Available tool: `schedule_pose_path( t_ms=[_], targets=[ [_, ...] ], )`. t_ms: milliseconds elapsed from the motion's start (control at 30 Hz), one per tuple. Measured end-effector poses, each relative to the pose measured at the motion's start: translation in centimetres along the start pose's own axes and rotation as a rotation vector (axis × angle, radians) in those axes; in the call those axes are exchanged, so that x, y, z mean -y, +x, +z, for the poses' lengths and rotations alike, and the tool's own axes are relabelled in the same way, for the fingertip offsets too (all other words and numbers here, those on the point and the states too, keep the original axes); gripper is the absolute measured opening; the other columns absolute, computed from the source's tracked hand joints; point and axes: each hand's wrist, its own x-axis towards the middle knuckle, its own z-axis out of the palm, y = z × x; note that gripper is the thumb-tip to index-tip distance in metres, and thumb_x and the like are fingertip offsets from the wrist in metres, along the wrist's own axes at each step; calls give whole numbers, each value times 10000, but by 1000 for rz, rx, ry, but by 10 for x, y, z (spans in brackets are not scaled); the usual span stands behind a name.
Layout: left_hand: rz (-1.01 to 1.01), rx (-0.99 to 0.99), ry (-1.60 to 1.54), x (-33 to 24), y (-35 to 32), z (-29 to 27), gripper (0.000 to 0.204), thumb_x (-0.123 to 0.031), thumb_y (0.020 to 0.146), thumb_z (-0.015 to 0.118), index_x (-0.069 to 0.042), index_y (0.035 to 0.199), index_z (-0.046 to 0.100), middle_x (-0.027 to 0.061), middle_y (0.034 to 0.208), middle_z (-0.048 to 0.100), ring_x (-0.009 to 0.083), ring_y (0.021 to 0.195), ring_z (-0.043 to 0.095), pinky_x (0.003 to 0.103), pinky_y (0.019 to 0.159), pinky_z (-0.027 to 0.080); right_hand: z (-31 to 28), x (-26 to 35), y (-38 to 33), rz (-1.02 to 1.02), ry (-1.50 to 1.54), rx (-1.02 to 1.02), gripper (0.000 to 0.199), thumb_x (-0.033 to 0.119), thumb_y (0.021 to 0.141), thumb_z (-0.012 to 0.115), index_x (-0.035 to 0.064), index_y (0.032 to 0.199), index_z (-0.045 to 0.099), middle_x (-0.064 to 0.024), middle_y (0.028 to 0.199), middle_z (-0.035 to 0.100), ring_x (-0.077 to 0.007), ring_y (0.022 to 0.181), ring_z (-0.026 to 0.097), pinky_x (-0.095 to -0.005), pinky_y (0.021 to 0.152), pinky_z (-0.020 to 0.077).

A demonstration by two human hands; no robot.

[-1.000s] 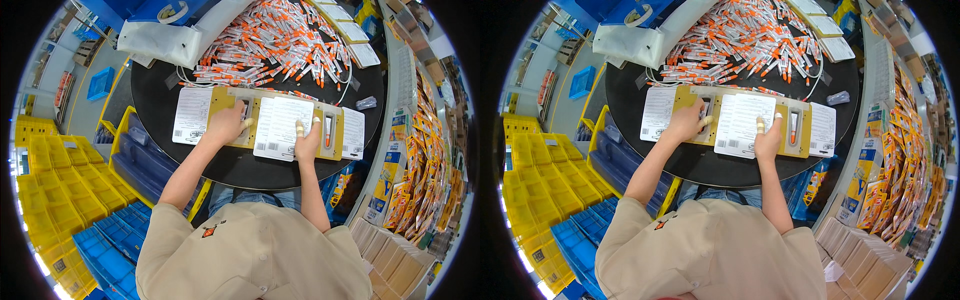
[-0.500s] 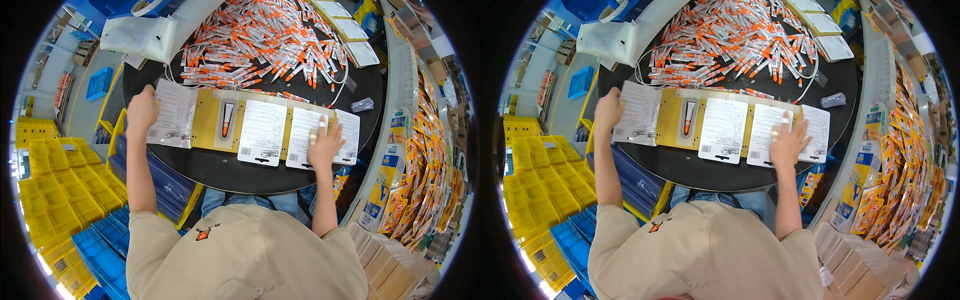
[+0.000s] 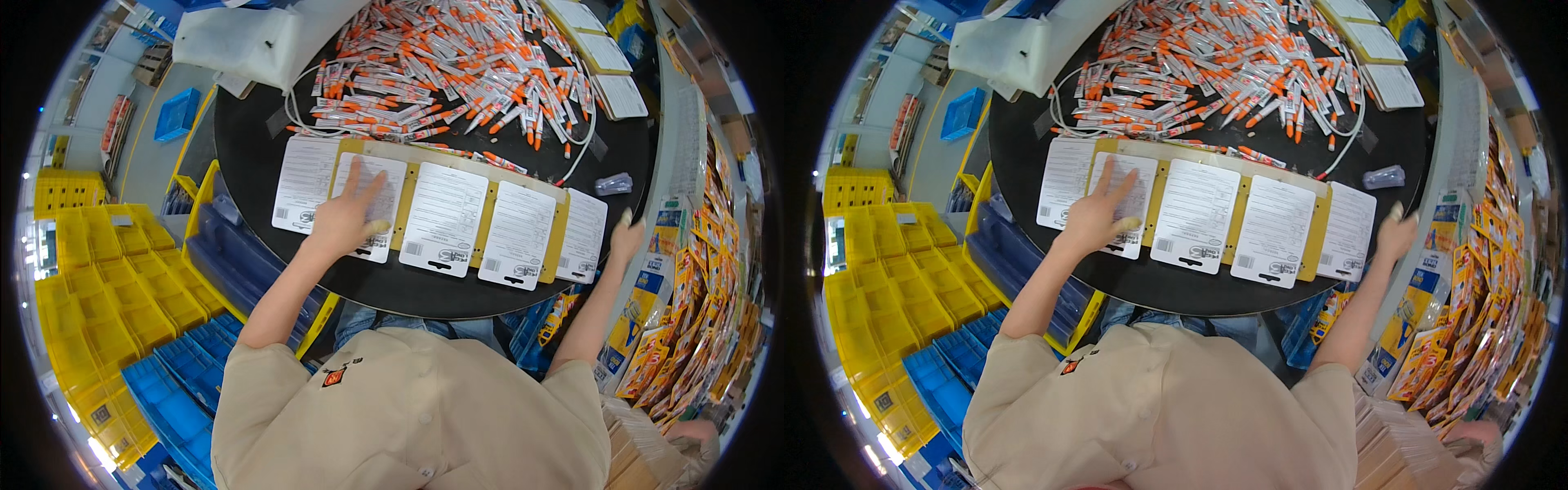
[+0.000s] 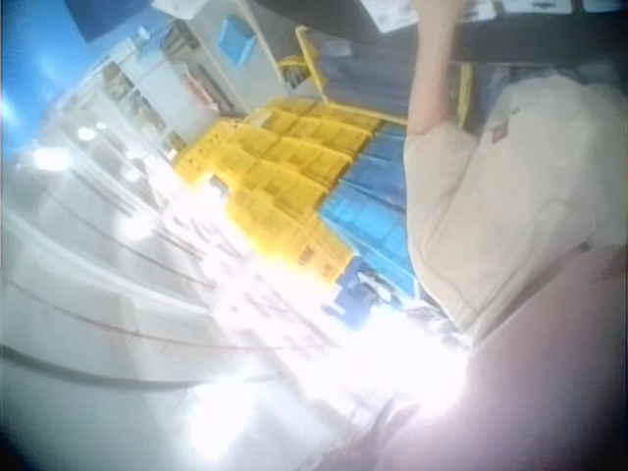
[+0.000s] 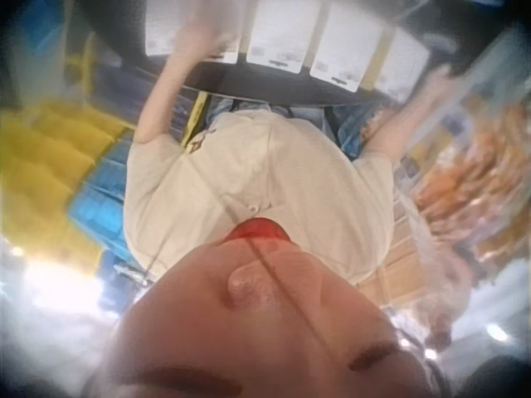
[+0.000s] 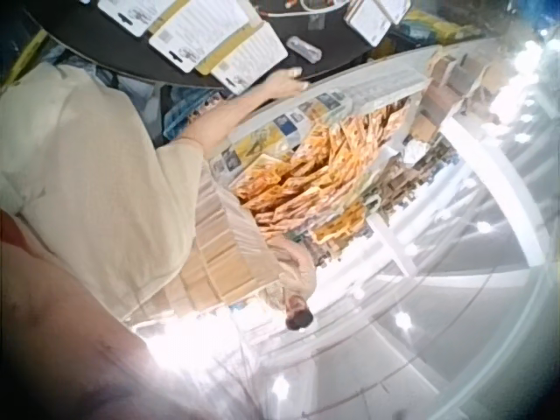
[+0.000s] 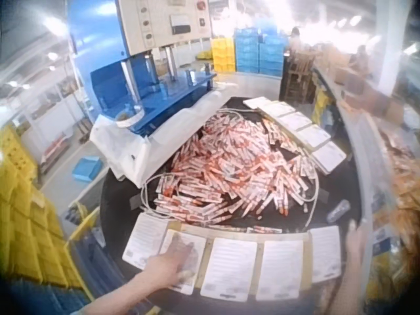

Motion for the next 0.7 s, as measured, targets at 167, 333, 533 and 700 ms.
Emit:
schedule_pose_path(
  t_ms=[167, 333, 533, 700],
  targets=[
    [-35, 19, -47, -1, 10, -4, 722, -335, 810, 683, -251, 1454, 368, 226, 1547, 163, 413, 857, 652, 432, 751, 541, 61, -87, 9, 499, 212, 404, 799, 638, 947, 289, -70, 1170, 586, -275, 1200, 592, -442, 1137, 537, -482, 936, 427],
    [239, 12, -95, -54, 5, -2, 608, -308, 873, 579, -130, 1425, 396, 150, 1559, 193, 385, 903, 651, 460, 759, 535, 42, -82, -66, 414, 97, 259, 783, 595, 971, 259, -99, 1035, 616, -331, 1058, 612, -500, 1028, 554, -517, 872, 436],
    [46, 95, 11, 4, 25, -8, 564, -296, 933, 484, -58, 1430, 364, 132, 1554, 223, 340, 1197, 529, 445, 926, 475, -29, 6, -269, 496, 449, 163, 620, 444, 1018, 333, -140, 1080, 530, -350, 1018, 589, -496, 937, 525, -477, 856, 417],
    [20, -401, -330, 30, 25, -27, 389, -180, 892, 562, -31, 1248, 516, 193, 1334, 484, 374, 973, 619, 423, 806, 503, -131, 52, -340, 585, 762, 1539, 438, 362, 1014, 422, -40, 1035, 597, -169, 817, 667, -229, 696, 679, -329, 618, 534]
  ],
)
